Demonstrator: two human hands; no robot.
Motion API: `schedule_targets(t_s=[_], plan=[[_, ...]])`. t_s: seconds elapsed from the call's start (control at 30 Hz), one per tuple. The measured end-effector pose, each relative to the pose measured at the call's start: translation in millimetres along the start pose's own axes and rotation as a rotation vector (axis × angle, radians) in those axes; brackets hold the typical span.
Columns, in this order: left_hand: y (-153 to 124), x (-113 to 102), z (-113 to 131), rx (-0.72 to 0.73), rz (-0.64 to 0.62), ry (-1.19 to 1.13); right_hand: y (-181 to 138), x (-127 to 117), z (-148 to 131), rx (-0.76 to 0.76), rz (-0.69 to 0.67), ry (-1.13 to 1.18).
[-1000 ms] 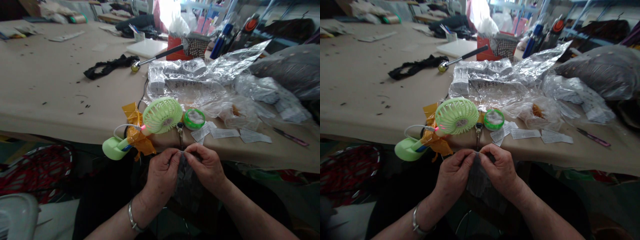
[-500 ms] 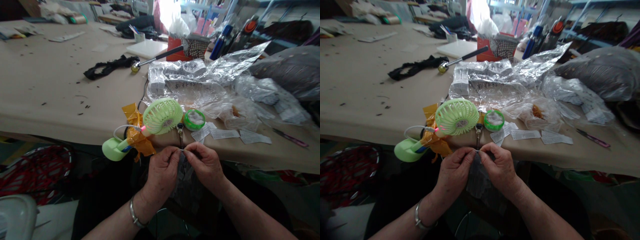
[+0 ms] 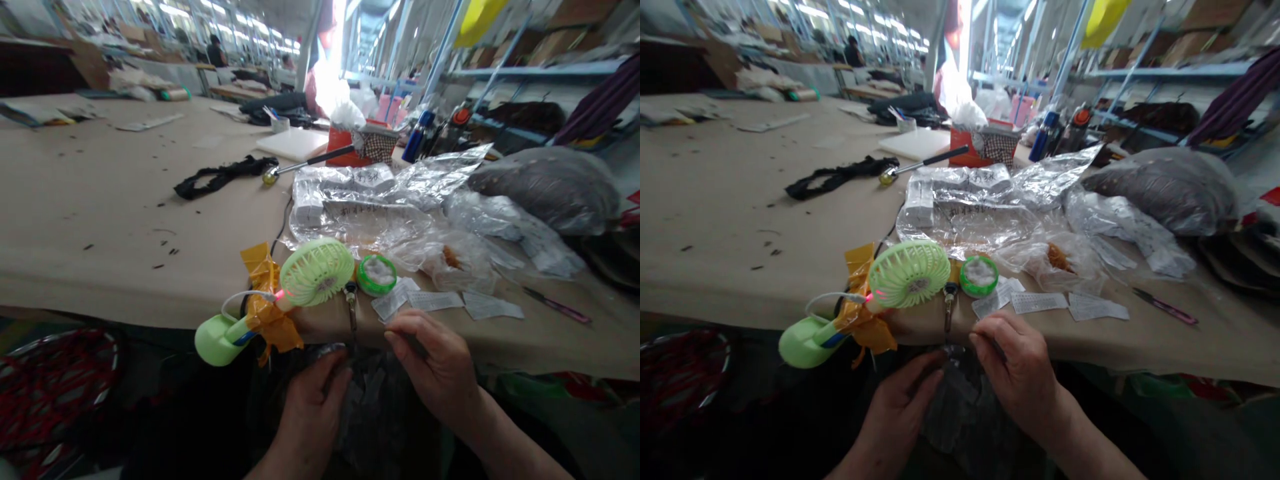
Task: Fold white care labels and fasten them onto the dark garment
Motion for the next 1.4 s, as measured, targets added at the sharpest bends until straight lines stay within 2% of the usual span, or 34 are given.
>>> schedule_targets(t_s=[0.1, 0.23, 0.3, 0.47, 0.67, 0.77, 0.93, 1.03, 1.17, 1.23, 1.3, 1.4], plan=[[0, 1, -13, -0.025, 0.007, 0.013, 24, -3, 8, -0.176, 0.051, -0.260], [-2, 0, -19, -0.030, -0.033, 0.063, 42, 5, 26, -0.169, -0.020, -0.518], [-2, 0, -19, -0.031, -0.045, 0.084, 41, 4, 31, -0.162, -0.028, -0.493], [-1, 3, -15, -0.089, -0.046, 0.101, 19, -14, 34, -0.144, 0.150, -0.225], [-4, 13, -9, -0.091, -0.107, 0.086, -11, -2, 34, -0.198, -0.027, -0.405], [-5, 19, -9, -0.081, -0.125, 0.050, -18, 0, 36, -0.235, -0.003, -0.406], [-3, 29, 0, -0.116, -0.136, -0.017, -20, -4, 41, -0.235, 0.044, -0.274], [-2, 41, 7, -0.226, -0.190, -0.190, -20, -7, 41, -0.243, 0.057, -0.196], [-4, 64, 18, -0.503, -0.356, -0.703, -28, -15, 36, -0.266, 0.087, -0.066], [-3, 74, 27, -0.563, -0.411, -0.913, -38, -18, 32, -0.287, 0.068, -0.028], [-1, 81, 34, -0.578, -0.423, -1.016, -48, -19, 27, -0.301, 0.029, -0.017], [3, 89, 39, -0.586, -0.389, -1.015, -59, -22, 21, -0.305, -0.031, -0.009]])
Point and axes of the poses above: each hand's wrist, its own y-axis towards the middle knuckle, its own x-axis out of the palm, z = x × y, the point moved 4 cm from there along y, towards the middle knuckle, and after that the axes turned 4 degrees about z, right-handed, at the moved point
